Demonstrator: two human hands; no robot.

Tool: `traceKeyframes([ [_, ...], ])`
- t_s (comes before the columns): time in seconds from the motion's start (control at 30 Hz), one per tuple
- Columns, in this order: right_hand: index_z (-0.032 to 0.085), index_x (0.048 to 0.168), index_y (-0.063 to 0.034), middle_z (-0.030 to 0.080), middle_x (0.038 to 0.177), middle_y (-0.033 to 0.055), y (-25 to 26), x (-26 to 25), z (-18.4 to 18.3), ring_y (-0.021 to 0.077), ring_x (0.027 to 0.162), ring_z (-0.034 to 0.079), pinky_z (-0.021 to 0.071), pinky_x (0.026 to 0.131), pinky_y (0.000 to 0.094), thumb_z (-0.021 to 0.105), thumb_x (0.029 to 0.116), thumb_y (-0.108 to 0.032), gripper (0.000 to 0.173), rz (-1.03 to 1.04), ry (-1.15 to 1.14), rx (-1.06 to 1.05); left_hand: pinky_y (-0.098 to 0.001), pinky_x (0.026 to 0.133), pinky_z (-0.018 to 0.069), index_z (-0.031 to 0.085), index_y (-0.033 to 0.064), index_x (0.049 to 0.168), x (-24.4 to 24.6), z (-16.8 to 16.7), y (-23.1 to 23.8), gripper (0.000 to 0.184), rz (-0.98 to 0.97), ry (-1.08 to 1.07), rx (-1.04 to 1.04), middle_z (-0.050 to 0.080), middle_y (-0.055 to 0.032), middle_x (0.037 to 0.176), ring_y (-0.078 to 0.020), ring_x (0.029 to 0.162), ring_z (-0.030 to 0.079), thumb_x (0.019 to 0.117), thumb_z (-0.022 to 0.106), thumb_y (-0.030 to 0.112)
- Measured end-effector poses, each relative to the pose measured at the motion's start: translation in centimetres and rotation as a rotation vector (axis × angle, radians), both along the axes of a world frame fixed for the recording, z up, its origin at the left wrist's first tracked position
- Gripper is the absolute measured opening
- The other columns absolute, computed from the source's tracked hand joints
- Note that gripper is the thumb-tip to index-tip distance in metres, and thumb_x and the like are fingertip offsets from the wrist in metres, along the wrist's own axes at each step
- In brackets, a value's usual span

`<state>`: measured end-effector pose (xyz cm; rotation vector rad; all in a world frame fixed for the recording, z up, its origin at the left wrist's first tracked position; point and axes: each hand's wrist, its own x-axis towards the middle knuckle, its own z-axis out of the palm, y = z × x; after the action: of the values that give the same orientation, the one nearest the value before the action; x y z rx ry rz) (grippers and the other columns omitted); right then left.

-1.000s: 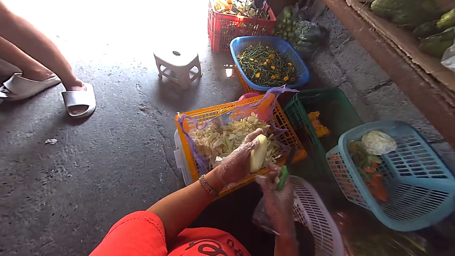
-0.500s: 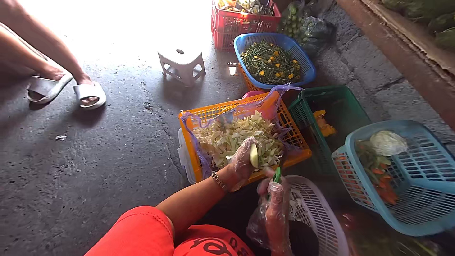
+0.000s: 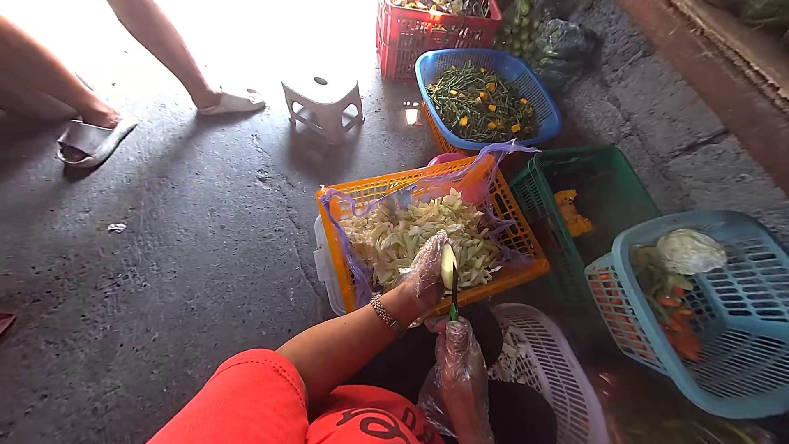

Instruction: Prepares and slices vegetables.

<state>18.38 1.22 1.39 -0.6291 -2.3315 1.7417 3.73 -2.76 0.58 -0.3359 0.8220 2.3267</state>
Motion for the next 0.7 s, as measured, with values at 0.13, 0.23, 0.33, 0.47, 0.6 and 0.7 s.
traceKeyframes([
  [0.13,0.065,0.101,-0.0065,0.047,0.068,-0.0110,0.0,0.0,0.1,-0.0074,0.055,0.039,0.0367,0.052,0.0099,0.030,0.1083,-0.041,0.050,-0.005,-0.003,0.037,-0.0169,0.047,0.0471,0.052,0.0113,0.091,0.2,0.0,0.0,0.039,-0.004,-0.004,-0.015,0.054,0.0014,0.063,-0.0044,0.049,0.053,0.1130,0.026,0.030],
  [0.23,0.065,0.101,-0.0054,0.051,0.071,-0.0103,0.2,0.1,0.0,-0.0081,0.056,0.040,0.0374,0.054,0.0091,0.031,0.1085,-0.043,0.052,-0.003,0.020,0.055,-0.0172,0.046,0.0468,0.052,0.0109,0.092,0.1,-0.1,0.0,0.039,-0.005,-0.011,-0.024,0.054,0.0010,0.063,-0.0050,0.049,0.053,0.1130,0.026,0.030],
  [0.33,0.065,0.101,-0.0038,0.047,0.069,-0.0101,0.1,0.0,0.2,-0.0072,0.055,0.039,0.0370,0.053,0.0100,0.032,0.1081,-0.039,0.048,-0.002,-0.011,0.075,-0.0175,0.048,0.0479,0.052,0.0110,0.093,0.2,0.1,0.0,0.037,0.009,0.001,-0.048,0.054,0.0014,0.065,-0.0049,0.051,0.054,0.1129,0.027,0.030],
  [0.47,0.065,0.101,-0.0016,0.049,0.071,-0.0089,0.1,0.1,0.1,-0.0078,0.056,0.040,0.0371,0.054,0.0094,0.032,0.1082,-0.034,0.047,0.003,-0.005,0.078,-0.0186,0.058,0.0508,0.055,0.0106,0.102,0.2,-0.7,-0.1,0.031,0.061,0.127,-0.139,0.056,0.0017,0.073,-0.0047,0.062,0.057,0.1125,0.029,0.025],
  [0.6,0.065,0.100,-0.0017,0.054,0.075,-0.0078,0.1,0.3,-0.2,-0.0086,0.059,0.042,0.0384,0.057,0.0088,0.032,0.1085,-0.034,0.046,0.025,0.011,0.073,-0.0175,0.058,0.0501,0.056,0.0109,0.101,0.1,-1.4,-0.2,0.032,0.077,0.234,-0.184,0.057,0.0032,0.074,-0.0029,0.063,0.057,0.1122,0.029,0.024],
  [0.7,0.065,0.098,-0.0008,0.057,0.077,-0.0061,0.0,0.2,-0.6,-0.0084,0.061,0.044,0.0401,0.060,0.0087,0.033,0.1082,-0.034,0.047,0.015,0.030,0.101,-0.0167,0.052,0.0484,0.054,0.0112,0.096,0.5,-1.0,-0.2,0.036,0.039,0.162,-0.106,0.055,0.0036,0.068,-0.0025,0.055,0.054,0.1128,0.025,0.025],
])
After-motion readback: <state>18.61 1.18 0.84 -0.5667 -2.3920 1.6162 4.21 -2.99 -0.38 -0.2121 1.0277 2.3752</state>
